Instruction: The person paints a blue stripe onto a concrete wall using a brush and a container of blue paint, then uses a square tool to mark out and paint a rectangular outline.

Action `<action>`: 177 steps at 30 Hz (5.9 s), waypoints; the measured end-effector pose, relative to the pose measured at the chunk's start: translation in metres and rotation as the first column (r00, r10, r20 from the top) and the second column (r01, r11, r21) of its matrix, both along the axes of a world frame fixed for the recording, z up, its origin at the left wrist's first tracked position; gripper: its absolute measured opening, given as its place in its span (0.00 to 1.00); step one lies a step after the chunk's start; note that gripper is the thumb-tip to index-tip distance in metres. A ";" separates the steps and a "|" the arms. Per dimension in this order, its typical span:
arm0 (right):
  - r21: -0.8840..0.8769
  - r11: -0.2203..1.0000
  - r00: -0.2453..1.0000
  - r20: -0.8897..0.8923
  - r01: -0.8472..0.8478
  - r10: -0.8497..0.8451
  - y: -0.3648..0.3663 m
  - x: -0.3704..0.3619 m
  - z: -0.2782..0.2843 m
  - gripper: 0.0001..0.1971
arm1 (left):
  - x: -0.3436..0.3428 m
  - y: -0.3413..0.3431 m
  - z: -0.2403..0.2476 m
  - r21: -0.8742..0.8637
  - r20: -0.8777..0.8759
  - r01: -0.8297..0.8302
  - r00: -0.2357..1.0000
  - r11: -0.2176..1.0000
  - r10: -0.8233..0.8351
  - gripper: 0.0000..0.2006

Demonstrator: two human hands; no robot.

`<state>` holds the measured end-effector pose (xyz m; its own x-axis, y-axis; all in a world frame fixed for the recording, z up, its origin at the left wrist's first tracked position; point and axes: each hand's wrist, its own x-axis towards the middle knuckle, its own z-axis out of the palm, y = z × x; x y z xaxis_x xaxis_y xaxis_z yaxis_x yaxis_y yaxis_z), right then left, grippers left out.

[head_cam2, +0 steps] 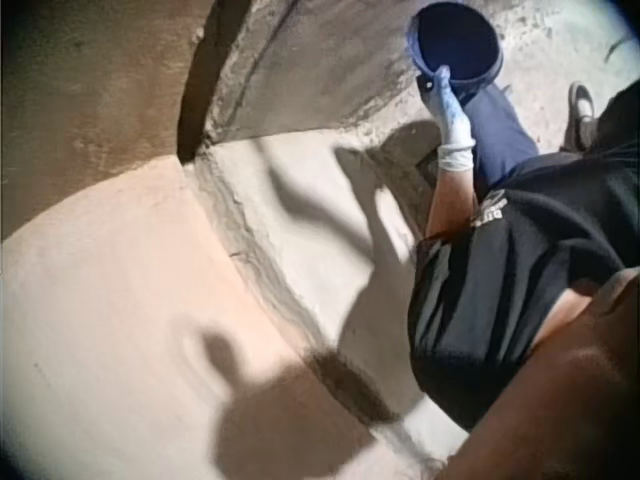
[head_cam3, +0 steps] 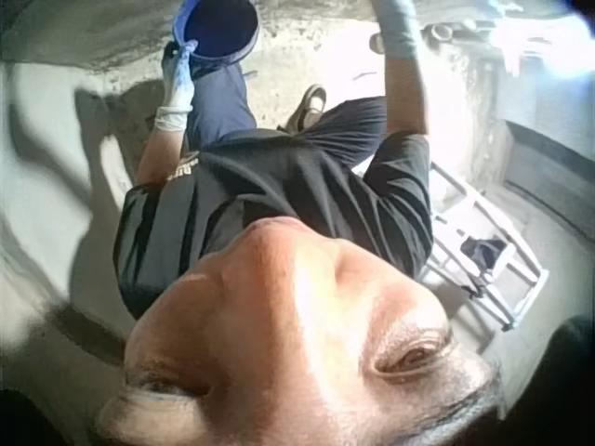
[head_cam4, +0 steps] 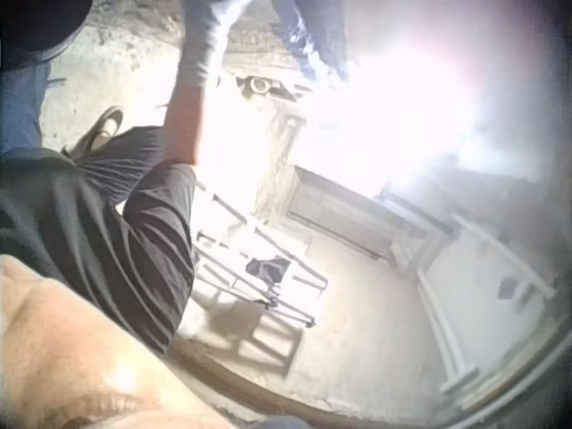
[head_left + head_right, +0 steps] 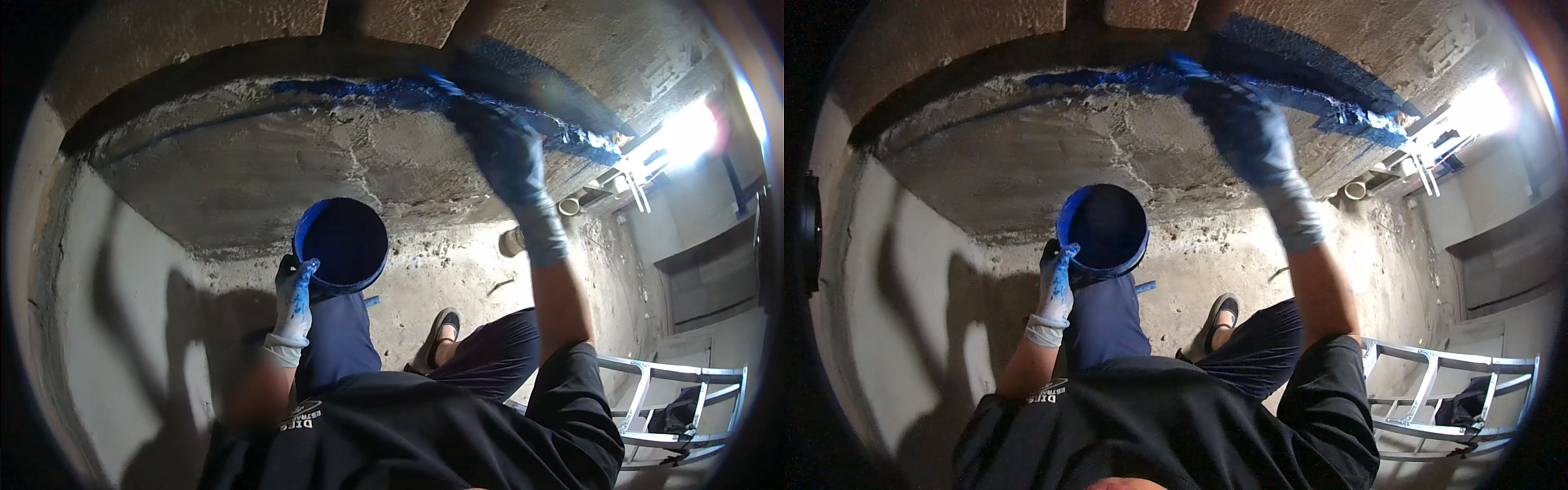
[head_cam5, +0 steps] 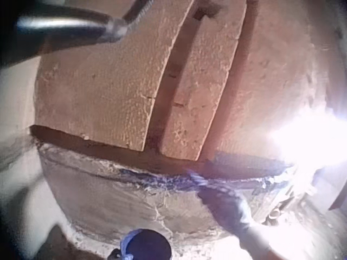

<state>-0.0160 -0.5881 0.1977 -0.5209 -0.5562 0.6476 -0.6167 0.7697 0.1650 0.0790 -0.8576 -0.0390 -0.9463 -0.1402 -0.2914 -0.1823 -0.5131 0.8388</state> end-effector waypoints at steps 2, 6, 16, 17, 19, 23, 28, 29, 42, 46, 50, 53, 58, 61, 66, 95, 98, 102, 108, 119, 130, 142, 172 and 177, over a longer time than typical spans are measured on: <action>0.132 0.991 0.999 0.029 -0.035 0.031 -0.048 0.007 -0.021 0.13 | -0.003 -0.001 -0.011 -0.003 -0.005 0.004 1.000 1.000 -0.004 0.08; 0.042 0.959 0.959 0.039 -0.282 0.280 -0.130 0.013 -0.055 0.15 | 0.004 -0.009 0.003 0.039 0.010 -0.008 1.000 0.999 0.007 0.07; -0.149 0.966 0.928 0.342 0.210 -0.149 -0.069 -0.004 -0.058 0.13 | 0.009 -0.015 0.003 0.059 0.016 -0.002 1.000 0.998 0.001 0.08; -0.120 0.983 0.976 0.186 0.140 -0.116 -0.048 -0.001 -0.056 0.12 | 0.009 -0.015 0.000 0.050 0.012 -0.008 1.000 0.999 0.007 0.08; -0.168 0.980 0.988 0.128 0.111 -0.090 -0.039 0.010 -0.048 0.11 | 0.007 -0.015 -0.007 0.029 -0.001 -0.022 1.000 0.999 0.022 0.09; -0.135 0.983 0.984 0.111 -0.123 0.138 -0.102 0.012 -0.071 0.14 | 0.002 -0.010 -0.004 0.065 0.000 -0.017 1.000 0.998 0.017 0.09; -0.181 0.970 0.958 0.207 -0.163 0.200 -0.158 0.010 -0.069 0.15 | -0.001 -0.006 -0.003 0.069 0.008 -0.012 1.000 0.998 0.011 0.06; -0.163 0.982 0.957 0.257 -0.091 0.132 -0.153 0.009 -0.068 0.15 | -0.002 -0.007 -0.002 0.085 0.023 -0.005 1.000 0.996 0.003 0.05; -0.146 0.983 0.983 0.131 -0.112 0.131 -0.132 0.030 -0.068 0.14 | -0.002 -0.002 -0.006 0.096 -0.009 0.042 0.999 0.995 -0.041 0.05; -0.224 0.975 0.971 0.232 -0.008 0.061 -0.106 0.003 -0.078 0.14 | -0.003 -0.003 -0.001 0.062 -0.041 0.044 0.998 0.997 -0.042 0.06; -0.258 0.908 0.902 0.368 0.330 -0.224 -0.039 0.009 -0.068 0.13 | -0.006 0.000 -0.008 0.001 -0.106 0.062 0.992 0.998 -0.061 0.08; -0.062 0.985 0.987 0.000 0.159 -0.159 -0.040 0.012 -0.066 0.13 | -0.006 0.003 -0.012 0.080 0.030 0.061 0.998 0.995 -0.063 0.10; -0.191 0.978 0.968 0.248 0.090 -0.040 -0.085 0.009 -0.090 0.13 | -0.010 0.009 -0.011 0.039 -0.059 0.087 0.995 0.995 -0.084 0.10; -0.240 0.965 0.974 0.222 0.108 -0.053 -0.056 0.002 -0.083 0.14 | -0.009 0.007 -0.007 0.019 -0.065 0.095 0.994 0.995 -0.093 0.10; -0.269 0.954 0.988 0.114 0.135 -0.108 -0.036 0.011 -0.081 0.12 | -0.007 0.007 -0.007 0.046 -0.094 0.085 0.992 0.995 -0.080 0.08; -0.429 0.901 0.924 0.312 -0.070 0.220 -0.168 0.001 -0.068 0.12 | -0.005 0.000 -0.009 0.127 -0.045 0.094 0.995 0.987 -0.089 0.07; -0.222 0.962 0.986 0.015 -0.161 0.169 -0.138 0.006 -0.063 0.14 | -0.005 -0.002 -0.001 0.131 -0.028 0.074 0.997 0.989 -0.071 0.07; -0.311 0.931 0.950 0.181 -0.190 0.254 -0.197 0.023 -0.047 0.13 | -0.002 -0.010 -0.005 0.125 -0.023 0.052 0.999 0.991 -0.049 0.09; -0.232 0.973 0.983 0.175 -0.011 0.053 -0.168 -0.002 -0.049 0.11 | -0.001 -0.023 -0.004 0.144 -0.001 0.013 1.000 0.990 -0.013 0.09; -0.197 0.968 0.976 0.125 -0.152 0.179 -0.167 -0.001 -0.052 0.13 | 0.001 -0.043 0.003 0.105 0.051 -0.054 0.997 0.993 0.049 0.13; -0.192 0.969 0.979 0.102 -0.154 0.175 -0.168 0.007 -0.050 0.12 | 0.009 -0.061 0.003 0.090 0.060 -0.077 0.996 0.993 0.072 0.15; -0.160 0.981 0.984 0.117 -0.113 0.132 -0.160 0.011 -0.056 0.15 | 0.017 -0.084 -0.014 -0.027 0.064 -0.052 0.997 0.998 0.053 0.14; -0.138 0.968 0.965 0.127 -0.211 0.228 -0.203 0.009 -0.066 0.17 | 0.003 -0.060 0.002 0.024 0.018 -0.003 1.000 1.000 0.003 0.09; -0.106 0.982 0.987 -0.054 -0.159 0.154 -0.128 0.017 -0.052 0.11 | -0.013 -0.026 -0.006 0.072 -0.057 0.148 0.988 0.986 -0.145 0.07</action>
